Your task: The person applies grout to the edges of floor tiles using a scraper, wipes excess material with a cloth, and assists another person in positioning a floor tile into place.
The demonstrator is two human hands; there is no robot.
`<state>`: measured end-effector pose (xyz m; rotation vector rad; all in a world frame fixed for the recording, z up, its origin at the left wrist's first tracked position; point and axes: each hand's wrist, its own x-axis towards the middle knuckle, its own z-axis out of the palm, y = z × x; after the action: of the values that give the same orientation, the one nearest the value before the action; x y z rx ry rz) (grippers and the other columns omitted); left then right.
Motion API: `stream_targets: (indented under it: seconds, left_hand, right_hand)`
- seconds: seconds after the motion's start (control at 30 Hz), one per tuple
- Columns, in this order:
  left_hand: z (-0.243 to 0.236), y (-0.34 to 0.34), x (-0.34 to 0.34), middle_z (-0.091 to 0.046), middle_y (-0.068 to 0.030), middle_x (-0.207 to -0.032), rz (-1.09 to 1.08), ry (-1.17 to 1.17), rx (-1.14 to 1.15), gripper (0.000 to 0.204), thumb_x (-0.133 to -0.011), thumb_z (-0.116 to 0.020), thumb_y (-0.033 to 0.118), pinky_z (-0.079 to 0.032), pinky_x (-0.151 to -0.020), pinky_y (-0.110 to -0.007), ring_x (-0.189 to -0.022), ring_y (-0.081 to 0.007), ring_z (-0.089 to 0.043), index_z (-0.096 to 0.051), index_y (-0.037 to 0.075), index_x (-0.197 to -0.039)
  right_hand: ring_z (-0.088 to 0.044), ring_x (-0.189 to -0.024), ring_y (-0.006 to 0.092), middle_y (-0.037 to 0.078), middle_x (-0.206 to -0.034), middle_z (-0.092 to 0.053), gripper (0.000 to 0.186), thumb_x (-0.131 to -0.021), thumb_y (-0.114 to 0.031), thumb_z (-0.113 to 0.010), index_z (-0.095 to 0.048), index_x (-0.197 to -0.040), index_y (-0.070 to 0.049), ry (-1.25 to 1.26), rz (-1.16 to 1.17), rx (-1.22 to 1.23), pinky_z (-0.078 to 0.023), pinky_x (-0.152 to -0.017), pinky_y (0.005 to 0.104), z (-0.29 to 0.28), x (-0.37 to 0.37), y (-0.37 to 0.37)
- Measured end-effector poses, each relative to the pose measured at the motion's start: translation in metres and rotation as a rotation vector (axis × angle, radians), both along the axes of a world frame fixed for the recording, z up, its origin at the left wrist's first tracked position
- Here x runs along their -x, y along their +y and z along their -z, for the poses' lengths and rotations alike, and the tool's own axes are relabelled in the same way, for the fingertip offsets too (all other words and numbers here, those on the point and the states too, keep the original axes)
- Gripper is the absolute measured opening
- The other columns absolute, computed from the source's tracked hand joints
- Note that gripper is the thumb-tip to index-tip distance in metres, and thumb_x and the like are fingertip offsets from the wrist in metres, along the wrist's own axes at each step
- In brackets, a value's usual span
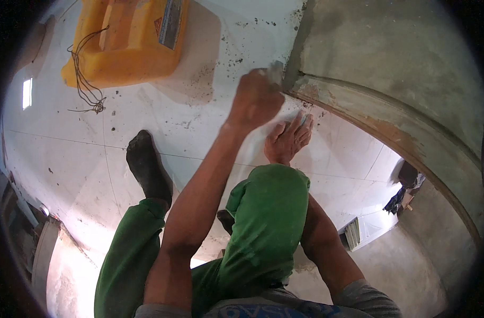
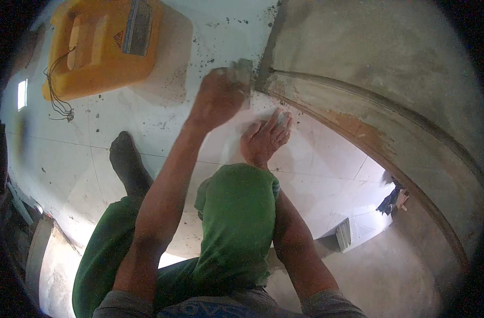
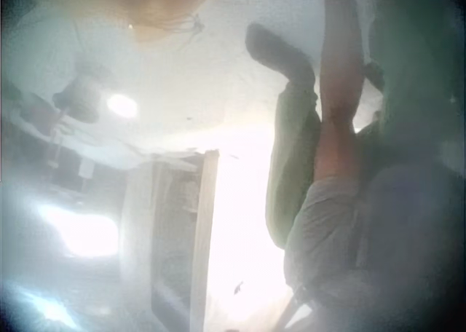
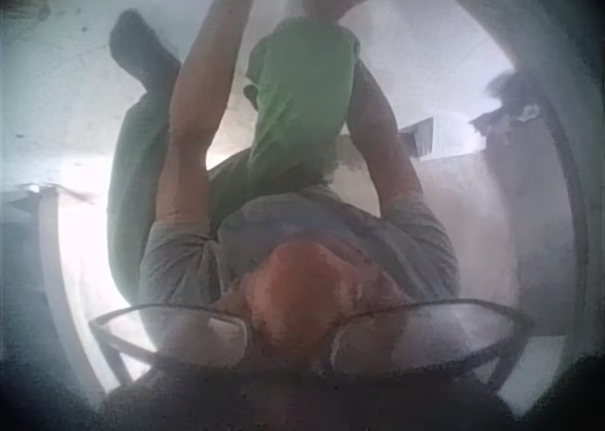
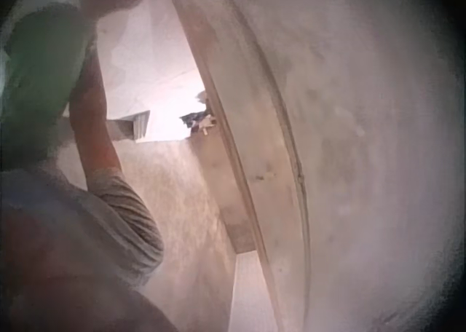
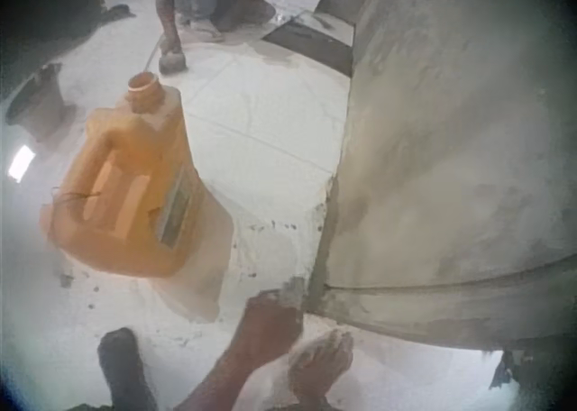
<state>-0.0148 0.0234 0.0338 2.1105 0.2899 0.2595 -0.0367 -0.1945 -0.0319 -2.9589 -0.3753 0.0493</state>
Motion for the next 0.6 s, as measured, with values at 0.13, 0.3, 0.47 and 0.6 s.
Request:
stream_targets:
  seconds: [0.13, 0.3, 0.47, 0.6]
  left_hand:
    - [-0.011, -0.003, -0.003, -0.072, -0.0236, -0.089, -0.150, 0.240, 0.221, 0.015, -0.086, -0.067, 0.014, -0.055, -0.086, -0.051, -0.093, -0.0432, -0.069, -0.072, 0.002, -0.092]
    - [-0.010, -0.027, -0.019, -0.069, -0.0291, -0.086, -0.014, 0.175, 0.214, 0.016, -0.082, -0.068, 0.011, -0.055, -0.083, -0.051, -0.088, -0.0444, -0.067, -0.069, -0.004, -0.084]
    - [-0.019, -0.038, -0.030, -0.069, -0.0274, -0.083, -0.008, 0.165, 0.223, 0.014, -0.077, -0.068, 0.010, -0.057, -0.077, -0.052, -0.083, -0.0435, -0.068, -0.066, -0.003, -0.071]
    - [-0.018, -0.023, -0.039, -0.068, -0.0268, -0.078, 0.053, 0.251, 0.247, 0.017, -0.077, -0.065, 0.009, -0.059, -0.078, -0.054, -0.083, -0.0478, -0.071, -0.065, -0.003, -0.064]
  right_hand:
    - [-0.020, -0.159, 0.0540, 0.034, -0.170, -0.026, 0.073, -0.106, -0.037, -0.045, -0.030, -0.166, 0.002, -0.027, -0.017, -0.004, -0.016, -0.125, 0.0695, -0.001, 0.000, 0.000]
    - [-0.019, -0.160, 0.0538, 0.034, -0.170, -0.025, 0.072, -0.107, -0.037, -0.044, -0.030, -0.165, 0.003, -0.025, -0.025, 0.033, -0.016, -0.125, 0.0687, 0.000, 0.001, 0.002]
    - [-0.016, -0.161, 0.0536, 0.035, -0.170, -0.022, 0.074, -0.109, -0.041, -0.041, -0.027, -0.166, 0.004, 0.012, -0.023, 0.045, -0.014, -0.126, 0.0694, -0.003, 0.001, -0.005]
    - [-0.015, -0.161, 0.0533, 0.035, -0.171, -0.020, 0.076, -0.109, -0.044, -0.041, -0.025, -0.166, 0.004, 0.020, -0.052, 0.025, -0.013, -0.125, 0.0702, 0.003, 0.003, 0.003]
